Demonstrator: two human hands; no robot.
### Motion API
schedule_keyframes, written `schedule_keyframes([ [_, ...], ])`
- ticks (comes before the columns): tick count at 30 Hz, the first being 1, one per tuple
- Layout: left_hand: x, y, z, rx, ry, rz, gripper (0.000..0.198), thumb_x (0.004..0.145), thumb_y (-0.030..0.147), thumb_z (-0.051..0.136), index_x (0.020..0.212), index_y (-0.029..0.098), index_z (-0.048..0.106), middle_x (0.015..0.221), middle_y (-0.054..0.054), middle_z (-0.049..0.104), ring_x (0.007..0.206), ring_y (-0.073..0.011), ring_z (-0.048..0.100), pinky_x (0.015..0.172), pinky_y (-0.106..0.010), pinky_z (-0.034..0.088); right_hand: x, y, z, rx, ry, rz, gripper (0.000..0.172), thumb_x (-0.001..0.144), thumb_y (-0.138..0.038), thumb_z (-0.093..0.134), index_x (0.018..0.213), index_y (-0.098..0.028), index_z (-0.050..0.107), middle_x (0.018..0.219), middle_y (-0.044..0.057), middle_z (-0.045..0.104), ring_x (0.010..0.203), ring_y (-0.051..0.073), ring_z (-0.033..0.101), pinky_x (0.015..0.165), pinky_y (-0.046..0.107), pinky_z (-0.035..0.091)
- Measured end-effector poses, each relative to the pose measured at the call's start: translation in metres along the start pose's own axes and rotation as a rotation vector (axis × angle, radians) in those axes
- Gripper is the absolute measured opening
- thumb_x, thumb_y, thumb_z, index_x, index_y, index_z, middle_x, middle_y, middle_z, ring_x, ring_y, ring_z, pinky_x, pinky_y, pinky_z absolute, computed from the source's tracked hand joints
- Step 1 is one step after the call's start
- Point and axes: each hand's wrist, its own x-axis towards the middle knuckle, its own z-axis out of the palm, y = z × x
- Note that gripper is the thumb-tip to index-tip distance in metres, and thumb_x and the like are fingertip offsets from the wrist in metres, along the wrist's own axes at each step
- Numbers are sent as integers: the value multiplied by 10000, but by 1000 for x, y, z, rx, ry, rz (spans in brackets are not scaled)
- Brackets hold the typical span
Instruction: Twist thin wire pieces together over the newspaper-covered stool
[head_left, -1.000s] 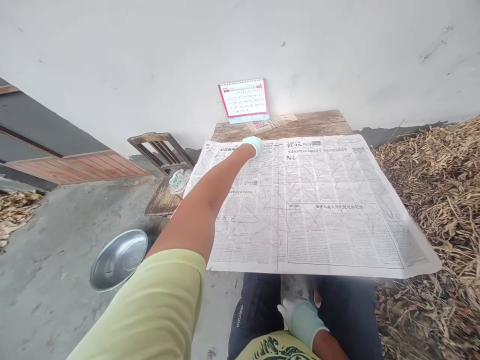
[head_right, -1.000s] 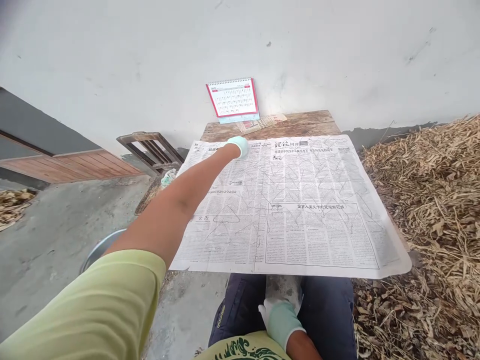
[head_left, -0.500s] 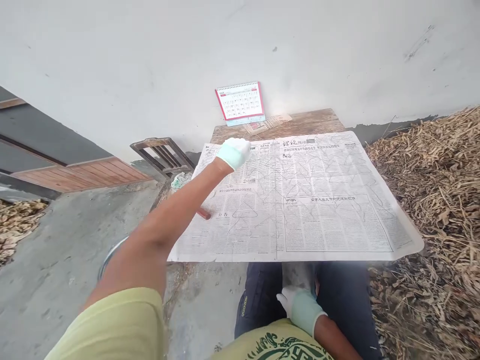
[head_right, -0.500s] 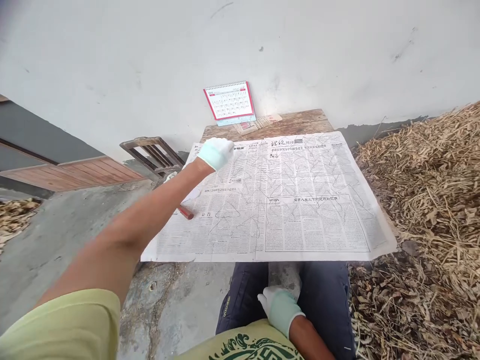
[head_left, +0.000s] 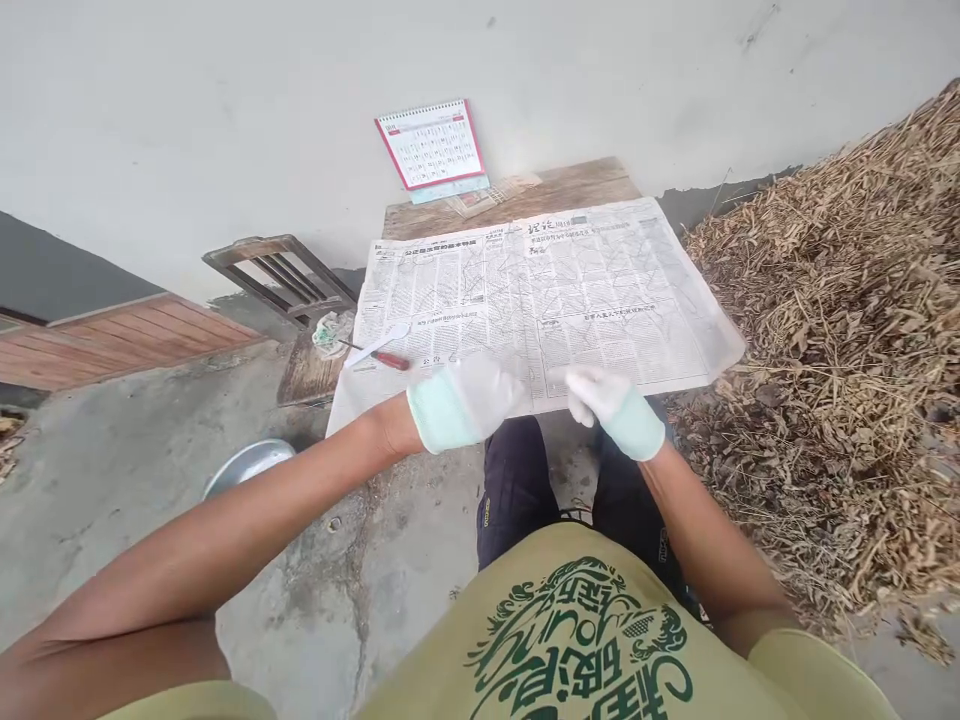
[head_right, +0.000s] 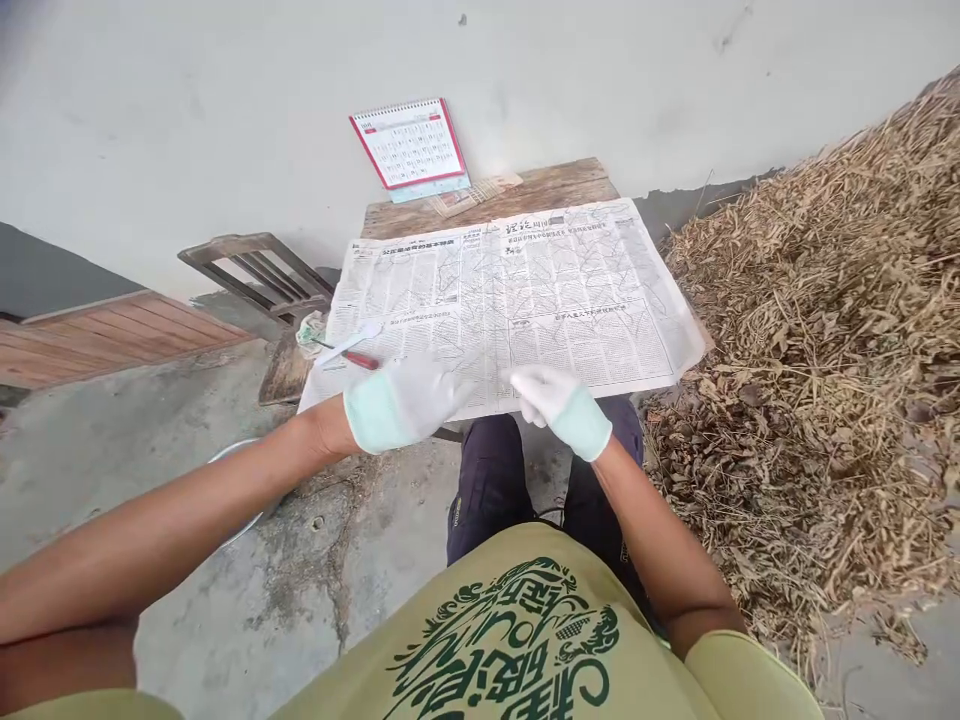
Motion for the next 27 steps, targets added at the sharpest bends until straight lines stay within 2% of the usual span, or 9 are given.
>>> schedule_keyframes([
  [3,-1,21,-6,102,-79,152,312,935,66,391,864,200,663,703,-71,602,628,-254,564,572,-398,374,-1,1,7,-73,-110,68,238,882,-348,593,858,-155,731,454,-62,506,437,94,420,490,240,349],
  [6,-1,36,-6,9,-118,4,280,929,89,442,818,198,674,680,-71,617,622,-246,584,579,-377,387,-8,3,11,-55,-92,67,211,859,-282,570,720,-170,683,438,-57,520,432,87,443,500,230,365],
  [9,-6,53,-1,-167,17,-442,189,954,256,549,898,203,721,719,-64,669,676,-240,627,643,-357,444,-13,6,11,-13,-31,54,200,850,-267,562,712,-174,672,487,-39,584,454,94,505,512,226,396],
  [12,-11,73,10,-424,458,-1041,216,944,387,623,1013,213,731,829,-58,726,775,-240,664,735,-348,490,-15,9,12,-10,2,60,196,842,-272,572,708,-176,678,514,-30,613,448,97,518,492,222,406],
  [14,-9,87,22,-688,645,-1232,239,905,443,683,964,216,730,824,-51,738,788,-241,681,739,-336,501,-16,11,14,-24,23,60,200,848,-277,572,717,-179,687,524,-29,623,449,96,527,489,216,420],
  [17,2,106,41,-1190,646,-1205,236,858,462,739,827,229,715,655,-15,700,685,-229,680,689,-327,500,-17,13,21,-61,32,57,220,881,-303,571,781,-178,722,558,-24,653,478,100,563,501,207,455],
  [19,9,114,50,-1371,676,-1184,269,889,474,701,773,231,696,616,-11,690,654,-219,680,686,-332,508,-17,15,26,-60,35,46,235,896,-313,574,810,-169,737,577,-13,674,489,103,582,503,207,477],
  [22,13,122,54,-1442,728,-1181,323,947,489,616,782,221,685,707,-27,734,688,-199,693,725,-330,530,-16,20,35,4,48,23,249,909,-310,574,871,-142,754,610,13,705,500,116,619,491,215,499],
  [27,10,131,48,-1475,833,-1186,266,953,422,635,840,190,700,861,-56,773,792,-190,714,822,-335,548,-14,26,47,75,104,25,332,929,-280,553,1159,-117,729,637,17,724,523,132,666,480,224,525],
])
